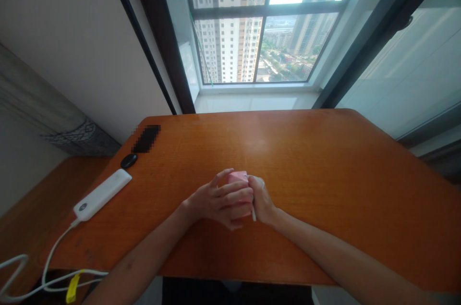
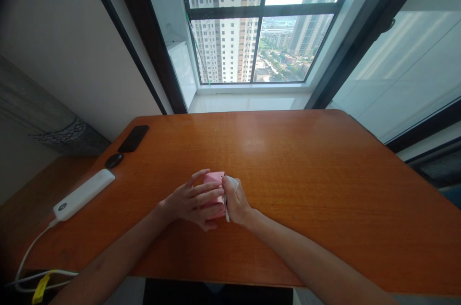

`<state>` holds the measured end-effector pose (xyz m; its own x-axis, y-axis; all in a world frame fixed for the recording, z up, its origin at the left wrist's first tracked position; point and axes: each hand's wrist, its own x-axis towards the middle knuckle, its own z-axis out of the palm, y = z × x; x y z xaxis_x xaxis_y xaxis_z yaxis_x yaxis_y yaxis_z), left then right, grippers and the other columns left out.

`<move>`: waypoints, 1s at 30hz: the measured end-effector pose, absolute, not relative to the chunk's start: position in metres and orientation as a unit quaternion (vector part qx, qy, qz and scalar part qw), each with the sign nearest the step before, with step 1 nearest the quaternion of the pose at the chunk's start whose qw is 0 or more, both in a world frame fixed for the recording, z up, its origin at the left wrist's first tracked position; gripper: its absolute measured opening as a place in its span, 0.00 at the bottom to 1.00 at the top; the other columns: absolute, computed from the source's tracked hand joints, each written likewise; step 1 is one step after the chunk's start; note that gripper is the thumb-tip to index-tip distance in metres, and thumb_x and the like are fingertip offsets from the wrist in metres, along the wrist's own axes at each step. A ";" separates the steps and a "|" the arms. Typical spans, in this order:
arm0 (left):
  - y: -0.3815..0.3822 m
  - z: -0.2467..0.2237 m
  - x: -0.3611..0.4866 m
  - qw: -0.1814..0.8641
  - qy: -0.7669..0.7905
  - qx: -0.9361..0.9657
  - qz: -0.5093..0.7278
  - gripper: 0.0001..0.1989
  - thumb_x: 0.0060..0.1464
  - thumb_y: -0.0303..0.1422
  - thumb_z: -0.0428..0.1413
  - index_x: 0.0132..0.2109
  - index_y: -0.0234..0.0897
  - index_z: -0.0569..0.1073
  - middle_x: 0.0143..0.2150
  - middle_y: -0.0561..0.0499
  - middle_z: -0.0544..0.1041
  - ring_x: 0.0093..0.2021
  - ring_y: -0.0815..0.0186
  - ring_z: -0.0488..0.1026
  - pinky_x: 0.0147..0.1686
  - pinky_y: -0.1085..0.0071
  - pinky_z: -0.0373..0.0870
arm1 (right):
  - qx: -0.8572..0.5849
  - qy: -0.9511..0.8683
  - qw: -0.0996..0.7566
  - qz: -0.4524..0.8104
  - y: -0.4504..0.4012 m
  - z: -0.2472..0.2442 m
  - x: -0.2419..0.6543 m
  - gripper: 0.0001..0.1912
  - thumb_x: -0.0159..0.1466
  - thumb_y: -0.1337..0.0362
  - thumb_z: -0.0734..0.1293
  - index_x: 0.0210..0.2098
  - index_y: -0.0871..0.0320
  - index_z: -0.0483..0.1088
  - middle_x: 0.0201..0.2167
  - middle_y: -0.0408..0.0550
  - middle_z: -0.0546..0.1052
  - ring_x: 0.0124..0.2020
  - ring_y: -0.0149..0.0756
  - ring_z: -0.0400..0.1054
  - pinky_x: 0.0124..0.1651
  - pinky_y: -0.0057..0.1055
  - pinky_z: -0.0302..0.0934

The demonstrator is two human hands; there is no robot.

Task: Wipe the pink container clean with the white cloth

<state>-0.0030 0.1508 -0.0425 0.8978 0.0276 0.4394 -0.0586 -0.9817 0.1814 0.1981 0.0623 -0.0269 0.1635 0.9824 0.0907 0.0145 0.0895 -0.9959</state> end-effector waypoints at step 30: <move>0.164 -0.026 0.000 -0.182 -0.018 0.922 0.340 0.54 0.62 0.24 0.68 0.80 0.57 0.45 0.87 0.41 0.34 0.85 0.45 0.48 0.78 0.28 0.62 | -0.365 -0.289 0.612 0.639 0.061 -0.013 0.199 0.35 0.61 0.30 0.74 0.22 0.56 0.74 0.12 0.44 0.70 0.16 0.37 0.66 0.16 0.29 0.58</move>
